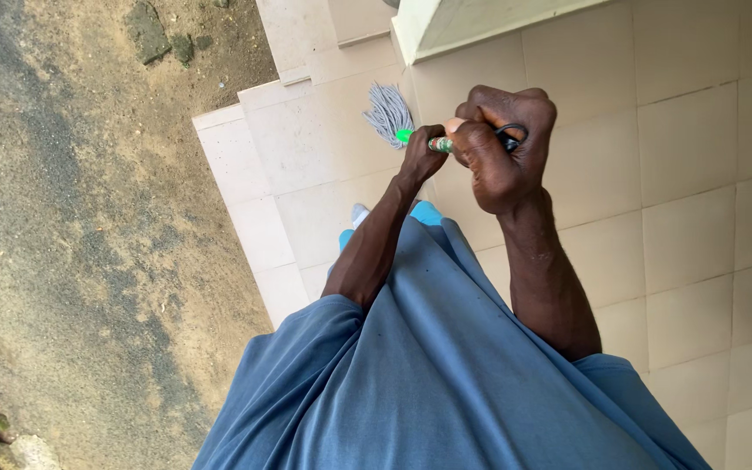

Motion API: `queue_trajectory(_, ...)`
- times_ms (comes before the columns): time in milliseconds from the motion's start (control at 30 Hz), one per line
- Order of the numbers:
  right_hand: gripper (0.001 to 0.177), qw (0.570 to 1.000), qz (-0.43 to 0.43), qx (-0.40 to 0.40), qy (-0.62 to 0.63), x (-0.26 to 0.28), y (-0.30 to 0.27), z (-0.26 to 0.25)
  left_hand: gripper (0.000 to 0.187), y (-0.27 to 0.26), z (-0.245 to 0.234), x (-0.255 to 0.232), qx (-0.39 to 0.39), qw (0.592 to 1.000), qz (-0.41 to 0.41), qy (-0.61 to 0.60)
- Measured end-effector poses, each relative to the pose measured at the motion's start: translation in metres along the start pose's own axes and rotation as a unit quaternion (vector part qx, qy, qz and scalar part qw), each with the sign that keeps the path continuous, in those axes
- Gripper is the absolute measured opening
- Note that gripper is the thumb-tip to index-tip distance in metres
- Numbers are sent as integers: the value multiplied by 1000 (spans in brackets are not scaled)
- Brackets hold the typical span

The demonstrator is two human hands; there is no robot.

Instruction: The person mops a tiled floor using a mop and a bucket of water, rinsing and wringing the mop in the bucket between passes.

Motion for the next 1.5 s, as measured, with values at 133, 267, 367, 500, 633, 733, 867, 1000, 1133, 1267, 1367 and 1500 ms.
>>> queue_trajectory(133,32,998,30,-19,48,0,-19,-3,12,-19,11,-3,17,999,-17,39)
queue_trajectory(267,34,994,43,-33,92,1,-33,-18,11,-44,20,-15,40,999,-1,28)
queue_trajectory(367,36,990,38,-29,134,-2,-39,-32,10,-57,29,-21,48,997,-18,51)
queue_trajectory(500,38,987,41,-17,155,-5,-53,-31,13,-73,24,-27,25,997,4,73)
queue_trajectory(633,34,988,9,21,154,-2,-61,-21,11,-84,19,-25,47,996,-22,73)
queue_trajectory(733,32,987,-26,45,154,-1,-63,-14,9,-90,11,-29,27,996,-47,71)
queue_trajectory(867,34,979,-21,73,191,-6,-68,-8,24,-107,-8,-34,4,991,-112,79)
queue_trajectory(1000,34,968,-11,101,230,-8,-67,-1,26,-120,-35,-31,-45,984,-114,128)
queue_trajectory(1133,31,953,-13,98,287,5,-71,6,31,-141,-68,-31,-92,967,-170,168)
queue_trajectory(1267,24,954,-34,116,276,65,-79,-6,39,-136,-94,-82,-156,958,-101,220)
queue_trajectory(1367,17,965,-54,120,228,114,-88,-14,36,-117,-109,-127,-182,960,-43,207)
queue_trajectory(1500,18,953,-23,215,213,149,-91,-28,37,-105,-106,-176,-184,963,-20,194)
Point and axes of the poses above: each hand's wrist, its own y-axis towards the middle knuckle, its own z-axis out of the palm, x = y × z, the point moved 7 cm from there along y, towards the middle knuckle, and after that the axes turned 9 degrees about z, right-handed, at the moved point
